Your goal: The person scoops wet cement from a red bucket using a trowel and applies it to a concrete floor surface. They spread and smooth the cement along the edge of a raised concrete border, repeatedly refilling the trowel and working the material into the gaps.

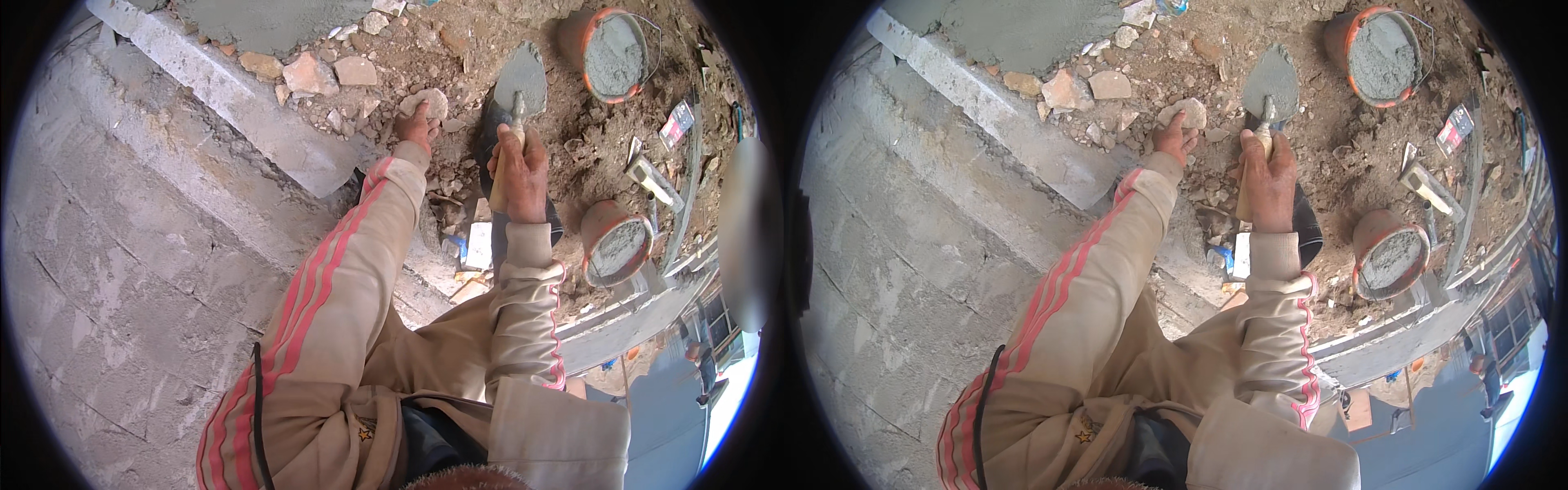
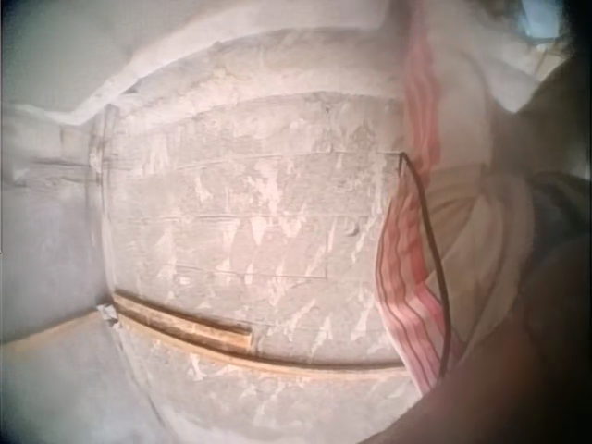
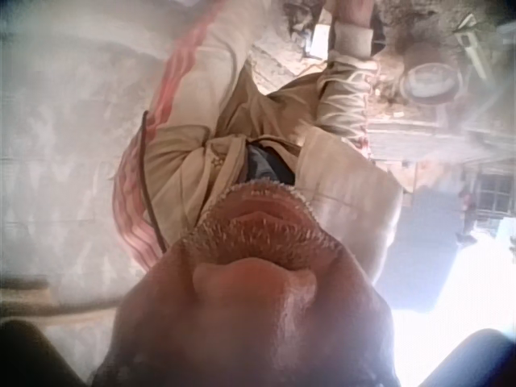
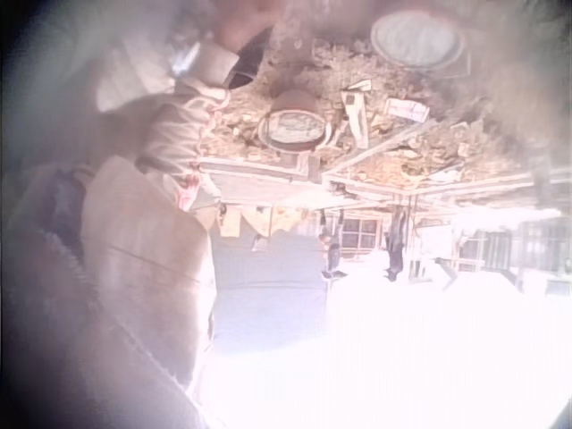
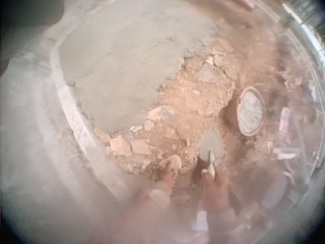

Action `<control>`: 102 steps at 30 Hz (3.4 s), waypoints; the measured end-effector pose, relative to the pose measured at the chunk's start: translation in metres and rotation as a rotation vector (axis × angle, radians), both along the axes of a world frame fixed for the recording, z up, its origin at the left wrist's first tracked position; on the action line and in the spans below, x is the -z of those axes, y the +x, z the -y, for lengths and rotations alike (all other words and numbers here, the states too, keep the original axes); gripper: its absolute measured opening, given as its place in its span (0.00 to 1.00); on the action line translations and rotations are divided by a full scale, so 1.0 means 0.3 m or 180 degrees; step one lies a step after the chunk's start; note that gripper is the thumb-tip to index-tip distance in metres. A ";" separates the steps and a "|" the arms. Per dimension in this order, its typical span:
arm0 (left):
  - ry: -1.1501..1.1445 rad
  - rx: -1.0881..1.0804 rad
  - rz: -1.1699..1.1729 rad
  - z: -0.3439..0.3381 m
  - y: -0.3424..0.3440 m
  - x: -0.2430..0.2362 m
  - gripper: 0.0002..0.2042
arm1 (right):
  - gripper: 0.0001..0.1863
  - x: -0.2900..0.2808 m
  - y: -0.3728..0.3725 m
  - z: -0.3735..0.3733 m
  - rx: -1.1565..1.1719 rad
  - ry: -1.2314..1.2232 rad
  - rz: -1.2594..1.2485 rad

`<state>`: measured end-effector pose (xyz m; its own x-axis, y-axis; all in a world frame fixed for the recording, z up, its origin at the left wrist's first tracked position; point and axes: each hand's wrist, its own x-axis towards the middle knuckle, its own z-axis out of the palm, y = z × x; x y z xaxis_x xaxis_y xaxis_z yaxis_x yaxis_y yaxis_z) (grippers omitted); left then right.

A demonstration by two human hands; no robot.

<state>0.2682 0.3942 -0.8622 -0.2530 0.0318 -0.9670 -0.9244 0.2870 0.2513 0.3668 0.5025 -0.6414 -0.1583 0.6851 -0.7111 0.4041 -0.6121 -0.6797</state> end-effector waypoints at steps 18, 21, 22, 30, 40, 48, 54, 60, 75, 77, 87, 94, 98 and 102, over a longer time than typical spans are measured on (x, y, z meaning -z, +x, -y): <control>0.0195 0.0645 -0.1231 0.214 -0.522 -0.537 0.25 | 0.13 -0.022 -0.096 -0.006 -0.0282 -0.0048 -0.0060; 0.0333 0.0777 -0.1267 0.228 -0.546 -0.534 0.25 | 0.12 -0.056 -0.111 -0.024 -0.0223 -0.0013 -0.0085; 0.0458 0.0751 -0.1318 0.215 -0.553 -0.535 0.25 | 0.12 -0.049 -0.121 -0.034 -0.0210 0.0018 -0.0146; 0.1126 0.1391 -0.1422 -0.003 -0.455 -0.512 0.29 | 0.14 0.066 -0.057 -0.021 -0.0305 0.0561 0.0135; -0.0101 0.4271 -0.4152 -0.351 -0.489 -0.582 0.32 | 0.14 -0.063 -0.070 -0.087 0.0178 0.0188 0.0004; 0.0381 0.4306 -0.4350 -0.604 -0.468 -0.604 0.29 | 0.17 -0.102 -0.054 -0.166 0.0185 0.0253 0.0048; 0.0472 0.4311 -0.4838 -0.957 -0.475 -0.626 0.28 | 0.17 -0.102 -0.031 -0.217 0.0319 0.0373 -0.0059; 0.0100 0.4638 -0.4855 -1.146 -0.469 -0.574 0.31 | 0.16 -0.110 -0.002 -0.292 0.0435 0.0282 -0.0131; -0.0641 0.5305 -0.5018 -1.118 -0.432 -0.374 0.38 | 0.13 -0.107 0.036 -0.342 0.0525 0.0066 -0.0340; -0.0544 0.5258 -0.5096 -1.133 -0.439 -0.365 0.33 | 0.13 -0.108 0.027 -0.338 0.0535 0.0080 -0.0331; 0.0358 0.2931 -0.3123 -1.003 -0.494 -0.250 0.22 | 0.15 -0.090 0.011 -0.313 0.0454 0.0097 -0.0355; 0.0597 0.3229 -0.4777 -0.944 -0.423 -0.358 0.21 | 0.16 -0.088 0.022 -0.313 0.0528 0.0067 -0.0336; 0.1469 0.2964 -0.2461 -0.804 -0.347 -0.471 0.17 | 0.17 -0.058 0.015 -0.258 0.0472 0.0428 0.0011; 0.1877 0.3188 -0.1079 -0.569 -0.177 -0.617 0.22 | 0.22 -0.075 0.031 -0.303 0.0459 0.0794 0.0378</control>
